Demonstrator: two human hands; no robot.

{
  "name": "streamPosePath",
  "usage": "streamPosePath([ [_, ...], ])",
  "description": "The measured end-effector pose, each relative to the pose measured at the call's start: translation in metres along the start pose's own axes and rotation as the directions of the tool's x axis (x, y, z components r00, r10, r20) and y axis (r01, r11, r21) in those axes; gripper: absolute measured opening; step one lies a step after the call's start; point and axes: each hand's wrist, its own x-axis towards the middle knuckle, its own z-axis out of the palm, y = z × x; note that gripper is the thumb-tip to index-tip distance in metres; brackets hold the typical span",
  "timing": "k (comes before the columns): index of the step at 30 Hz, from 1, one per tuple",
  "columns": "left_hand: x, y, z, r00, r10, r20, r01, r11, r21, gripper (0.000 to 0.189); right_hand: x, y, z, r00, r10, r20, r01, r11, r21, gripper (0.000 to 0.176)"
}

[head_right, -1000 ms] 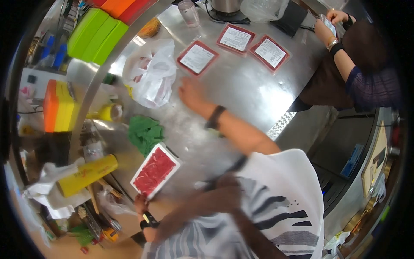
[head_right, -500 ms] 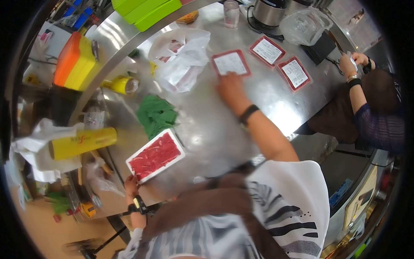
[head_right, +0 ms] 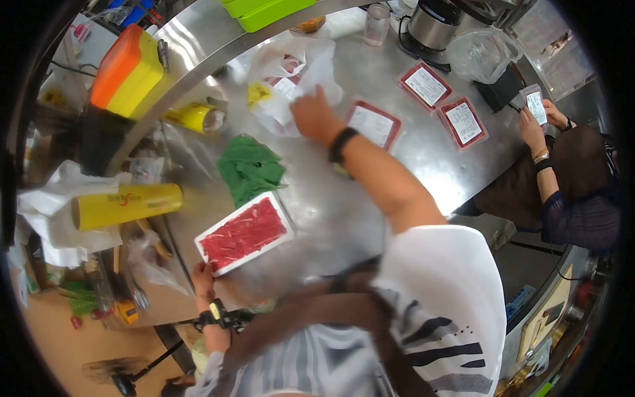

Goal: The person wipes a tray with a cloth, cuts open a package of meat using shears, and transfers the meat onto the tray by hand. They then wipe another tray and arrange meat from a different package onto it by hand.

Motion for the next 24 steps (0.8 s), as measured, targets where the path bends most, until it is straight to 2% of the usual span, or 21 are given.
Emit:
streamPosePath([
  [1,-0.005,0.006,0.002,1.0,0.014,-0.024,-0.014,1.0,-0.005,0.031,-0.01,-0.007,0.004,0.998,-0.07,0.01,0.07,0.996,-0.055,0.033],
  [2,-0.004,0.004,0.004,1.0,0.006,-0.015,-0.007,1.0,-0.012,0.031,-0.022,-0.013,0.013,0.997,-0.072,0.02,0.073,0.995,-0.064,0.033],
  [4,-0.002,0.001,0.003,0.998,0.056,-0.015,-0.055,0.998,0.004,0.03,-0.046,-0.022,0.027,0.998,-0.045,-0.046,0.049,0.993,0.103,0.038],
  [5,-0.001,0.001,0.001,0.999,0.039,0.014,-0.039,0.998,-0.049,0.03,-0.054,-0.023,0.029,0.998,-0.048,-0.044,0.052,0.994,0.1,0.038],
  [7,-0.004,0.007,0.001,1.0,0.031,0.003,-0.031,0.999,-0.035,0.029,-0.065,-0.025,0.021,0.992,0.005,-0.127,0.025,0.972,0.235,0.043],
  [8,-0.005,0.01,0.001,1.0,0.022,-0.003,-0.022,1.0,-0.016,0.029,-0.071,-0.025,0.016,0.992,0.004,-0.127,0.026,0.972,0.235,0.043],
  [10,-0.007,0.013,0.002,1.0,0.014,-0.008,-0.014,1.0,-0.022,0.029,-0.083,-0.022,0.009,0.96,0.017,-0.279,0.085,0.932,0.351,0.049],
  [14,0.004,0.002,0.002,1.0,0.001,-0.002,-0.002,0.998,-0.07,0.03,-0.1,-0.017,0.016,0.968,0.044,-0.247,0.058,0.918,0.393,0.052],
  [16,0.013,0.003,0.003,0.997,0.076,0.0,-0.076,0.997,-0.014,0.031,-0.106,-0.023,0.0,0.932,0.035,-0.36,0.082,0.949,0.305,0.056],
  [17,0.019,0.005,0.004,0.996,0.083,-0.026,-0.082,0.996,0.035,0.032,-0.109,-0.024,-0.005,0.915,0.074,-0.396,0.038,0.963,0.268,0.058],
  [18,0.015,0.019,0.006,0.993,0.112,-0.032,-0.112,0.994,-0.001,0.033,-0.113,-0.019,-0.007,0.894,0.115,-0.432,-0.014,0.973,0.231,0.06],
  [19,0.027,0.015,0.006,0.99,0.136,-0.047,-0.134,0.99,0.05,0.033,-0.116,-0.006,-0.005,0.887,0.27,-0.373,-0.164,0.942,0.292,0.064],
  [20,0.038,0.013,0.008,0.984,0.167,-0.054,-0.162,0.982,0.095,0.032,-0.12,0.01,-0.002,0.887,0.271,-0.374,-0.168,0.943,0.286,0.064],
  [22,0.029,0.036,0.005,0.99,0.144,-0.009,-0.143,0.988,0.051,0.031,-0.131,0.044,0.01,0.764,0.538,-0.356,-0.488,0.843,0.227,0.069],
  [23,0.026,0.046,0.006,0.993,0.118,0.029,-0.118,0.993,0.015,0.03,-0.133,0.062,0.015,0.756,0.546,-0.362,-0.501,0.838,0.217,0.069],
  [24,0.028,0.045,0.008,0.991,0.129,0.046,-0.129,0.992,0.012,0.03,-0.135,0.08,0.022,0.752,0.629,-0.197,-0.575,0.772,0.273,0.072],
])
